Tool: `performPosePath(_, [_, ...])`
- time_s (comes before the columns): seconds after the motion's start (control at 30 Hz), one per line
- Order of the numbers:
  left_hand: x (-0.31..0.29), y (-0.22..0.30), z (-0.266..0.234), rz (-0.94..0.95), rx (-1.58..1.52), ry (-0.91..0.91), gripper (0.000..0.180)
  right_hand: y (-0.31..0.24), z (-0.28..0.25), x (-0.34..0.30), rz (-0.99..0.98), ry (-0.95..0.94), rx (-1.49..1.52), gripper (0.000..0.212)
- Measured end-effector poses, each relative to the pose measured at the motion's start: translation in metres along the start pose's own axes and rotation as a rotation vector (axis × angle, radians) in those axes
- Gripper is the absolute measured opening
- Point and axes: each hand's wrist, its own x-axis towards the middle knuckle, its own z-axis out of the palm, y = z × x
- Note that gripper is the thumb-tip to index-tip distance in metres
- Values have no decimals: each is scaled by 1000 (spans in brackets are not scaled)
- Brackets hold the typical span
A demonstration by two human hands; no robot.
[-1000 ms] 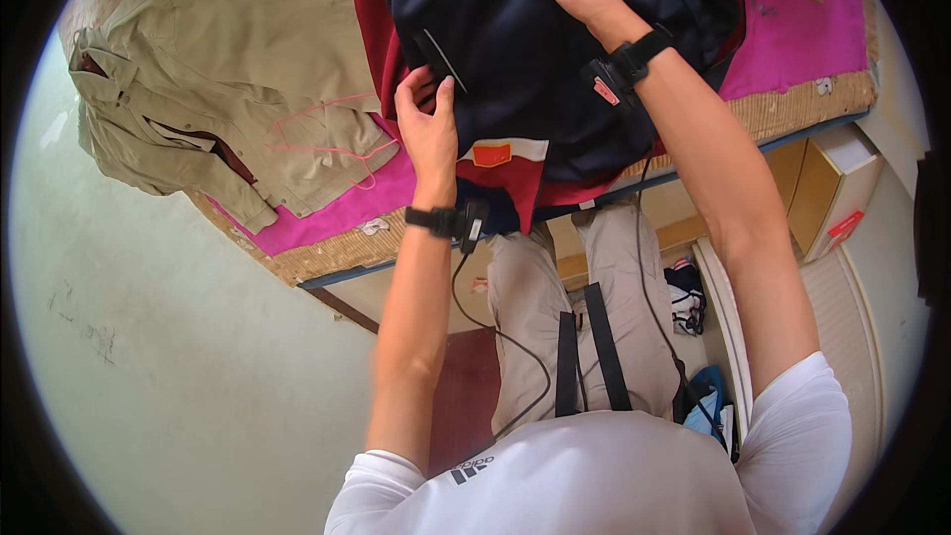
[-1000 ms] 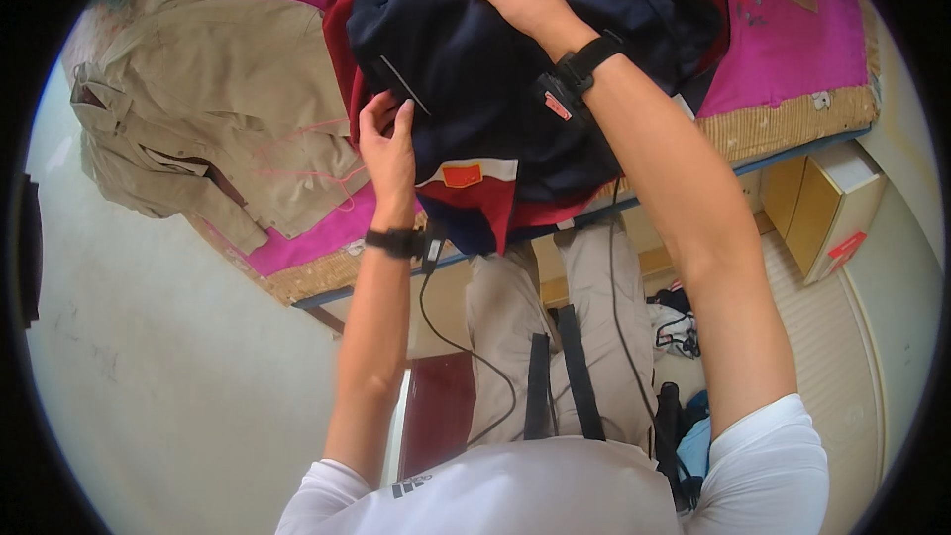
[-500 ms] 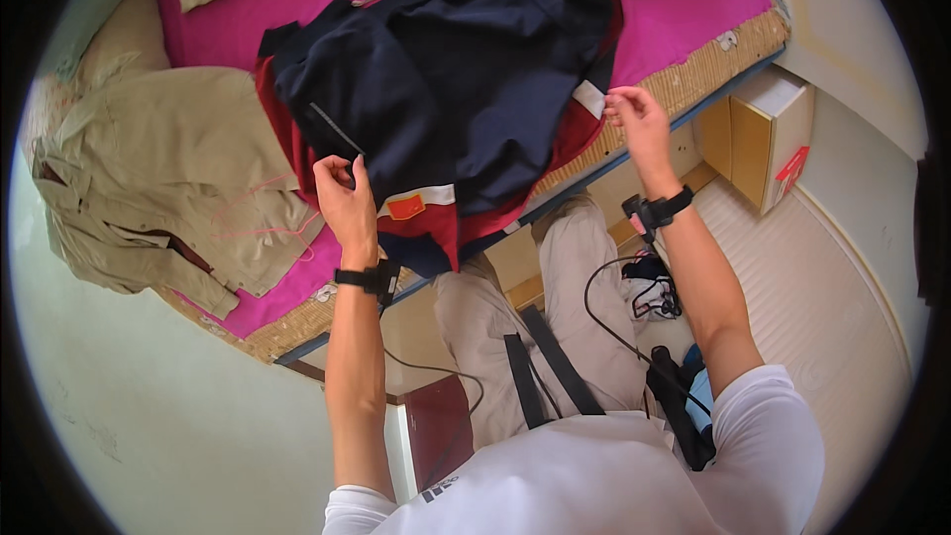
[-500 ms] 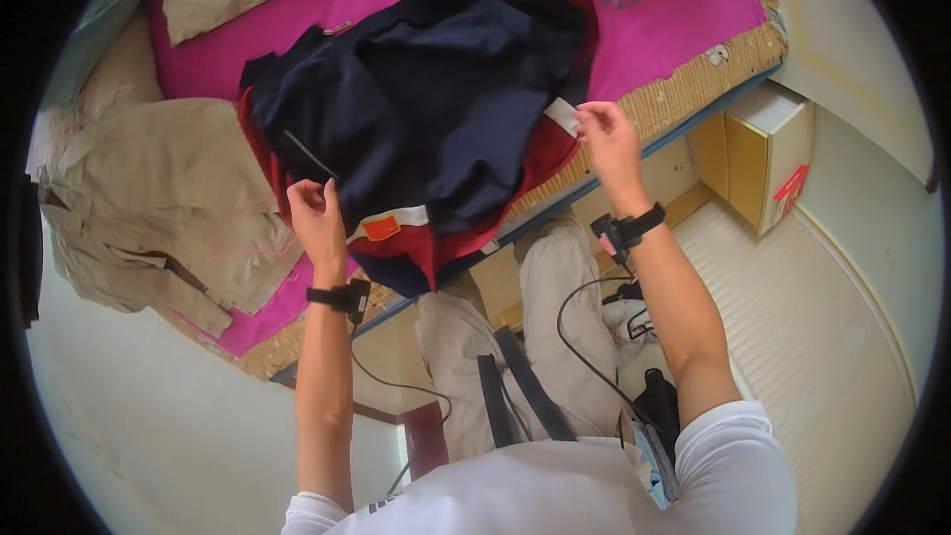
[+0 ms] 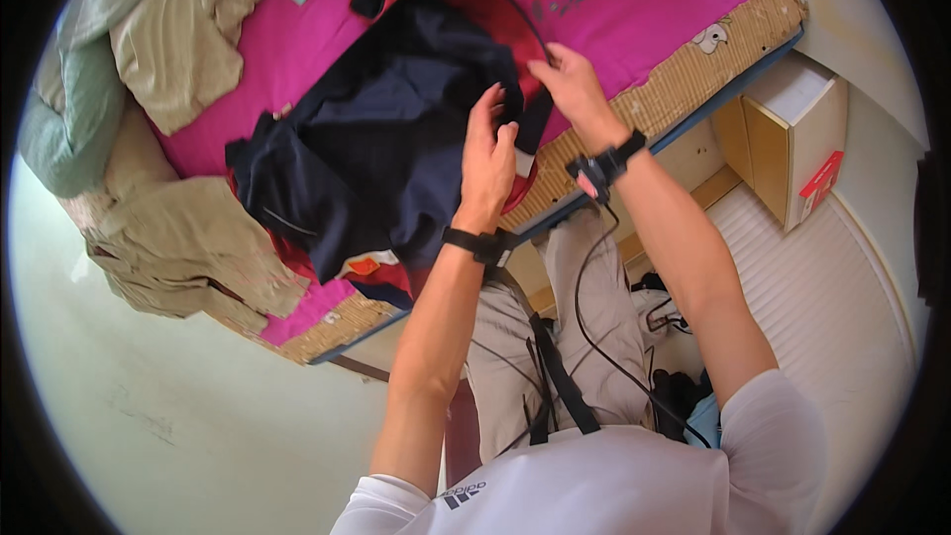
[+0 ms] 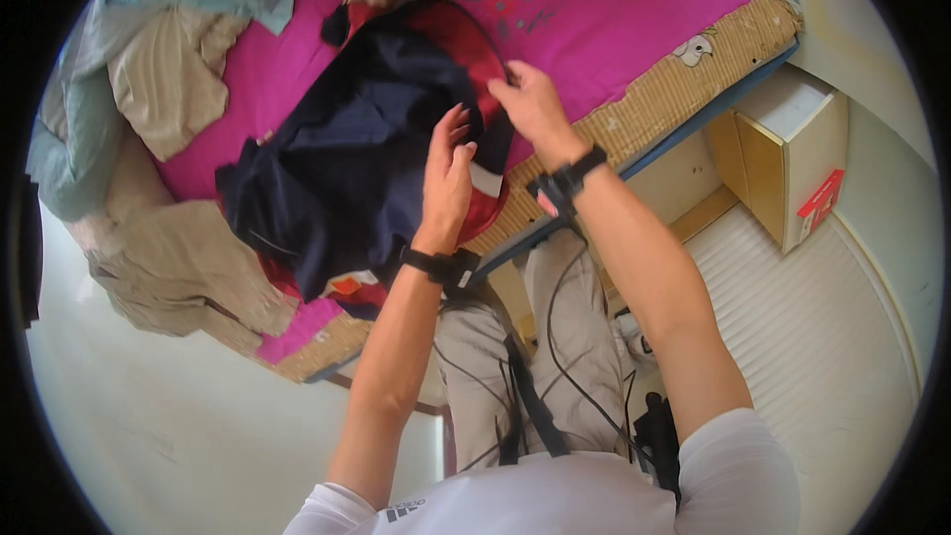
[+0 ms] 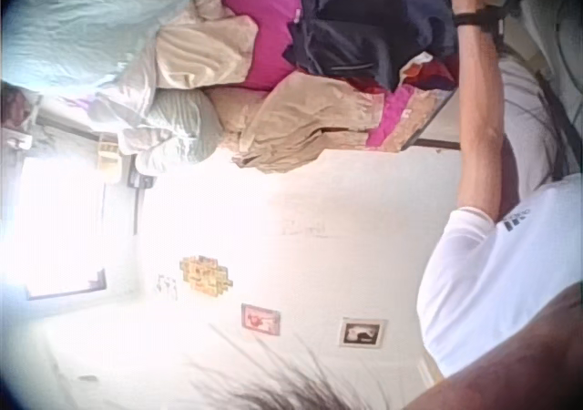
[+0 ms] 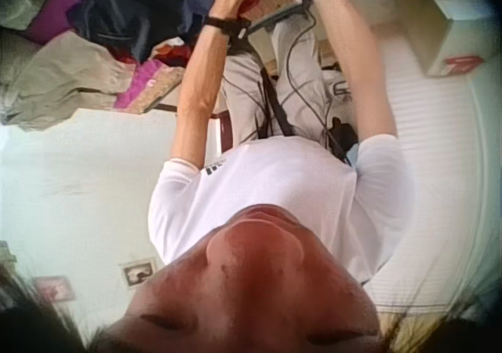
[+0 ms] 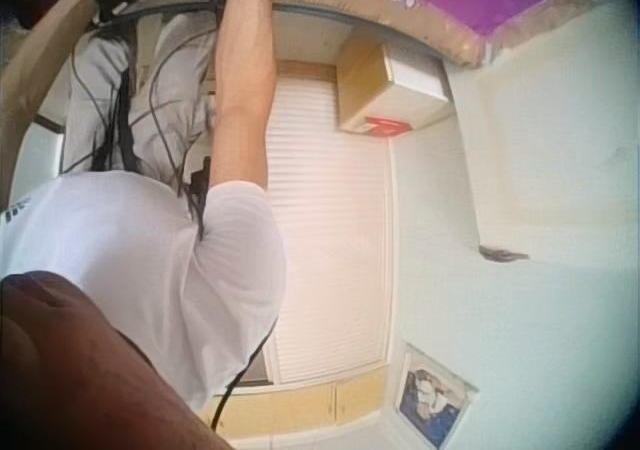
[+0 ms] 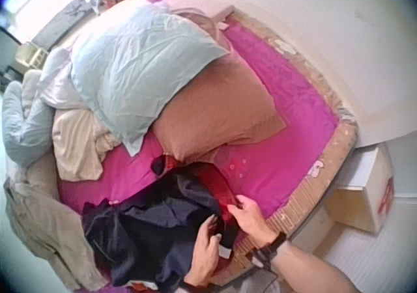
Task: The person zips up a jacket on a bed, puts a pair of shorts on a hanger, places the jacket and shorts into a closet, and then puts a shirt on a hanger.
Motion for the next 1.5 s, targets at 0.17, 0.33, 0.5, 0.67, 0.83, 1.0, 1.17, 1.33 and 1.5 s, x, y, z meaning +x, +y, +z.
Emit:
performPosePath(0.17, [30,25,34,-384,-866,33,49,-87,-5,-80,-213,63,-349,18])
performPosePath(0.33, [20,36,-24,-437,-968,243,52,-97,36,-125,-707,-125,-539,23])
performPosePath(0.5, [-51,24,-137,-451,-964,56,53,-84,131,-169,-813,-467,-516,38])
performPosePath(0.67, [-82,-15,-226,-235,-769,-23,54,-70,178,-180,-758,-579,-469,33])
performPosePath(0.83, [-69,29,-236,-304,-1068,147,53,-68,212,-173,-818,-594,-656,17])
performPosePath(1.0, [-54,-15,-261,-450,-789,147,22,-43,246,-164,-657,-855,-572,13])
performPosePath(1.17, [-82,-67,-275,-424,-1108,415,18,-20,242,-157,-554,-329,-694,19])
performPosePath(1.33, [-112,-90,-280,-239,-1404,273,46,-10,244,-161,-354,-461,-576,32])
performPosePath(1.5, [-131,-142,-330,-41,-1479,-1,40,39,273,-139,13,-423,-437,45])
